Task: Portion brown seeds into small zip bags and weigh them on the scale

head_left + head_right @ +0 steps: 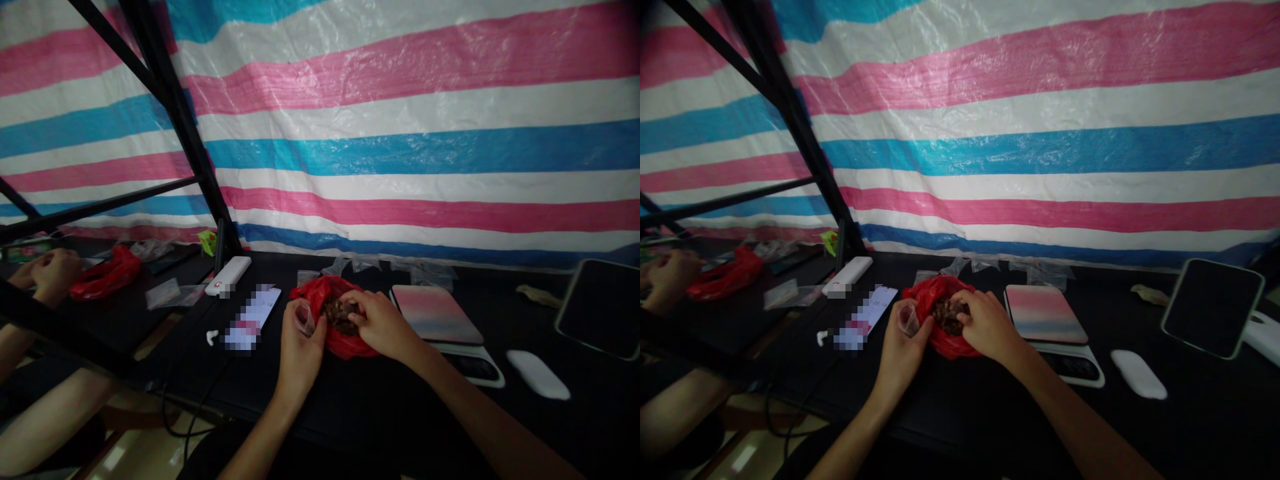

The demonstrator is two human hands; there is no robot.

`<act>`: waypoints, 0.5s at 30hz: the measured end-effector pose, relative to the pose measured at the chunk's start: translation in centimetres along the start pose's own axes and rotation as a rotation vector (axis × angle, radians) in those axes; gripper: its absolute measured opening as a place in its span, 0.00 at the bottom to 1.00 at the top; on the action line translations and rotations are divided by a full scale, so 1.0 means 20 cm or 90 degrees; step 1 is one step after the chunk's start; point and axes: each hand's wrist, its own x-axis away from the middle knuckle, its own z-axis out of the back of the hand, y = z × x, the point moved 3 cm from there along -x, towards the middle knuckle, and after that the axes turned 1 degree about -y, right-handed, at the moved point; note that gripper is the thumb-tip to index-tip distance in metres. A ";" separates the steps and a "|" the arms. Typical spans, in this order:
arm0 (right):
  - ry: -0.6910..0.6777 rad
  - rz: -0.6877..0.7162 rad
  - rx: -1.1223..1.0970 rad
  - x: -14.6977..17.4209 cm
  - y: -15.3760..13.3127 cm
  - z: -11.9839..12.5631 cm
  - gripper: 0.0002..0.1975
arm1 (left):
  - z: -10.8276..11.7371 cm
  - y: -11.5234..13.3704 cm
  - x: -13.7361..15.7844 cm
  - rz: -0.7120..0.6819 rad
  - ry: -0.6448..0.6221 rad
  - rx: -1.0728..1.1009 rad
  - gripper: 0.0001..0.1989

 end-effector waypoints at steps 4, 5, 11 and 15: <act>0.006 0.022 -0.153 -0.01 0.01 0.00 0.20 | 0.04 0.00 0.00 -0.103 0.071 -0.176 0.13; 0.012 0.032 -0.175 -0.01 0.00 0.00 0.19 | 0.04 -0.01 0.00 -0.106 0.061 -0.195 0.14; 0.052 0.098 -0.231 0.02 -0.08 0.05 0.17 | 0.01 0.01 0.03 -0.116 -0.005 -0.252 0.13; 0.066 0.127 -0.191 0.03 -0.13 0.05 0.17 | -0.01 0.04 0.04 -0.135 -0.081 -0.279 0.04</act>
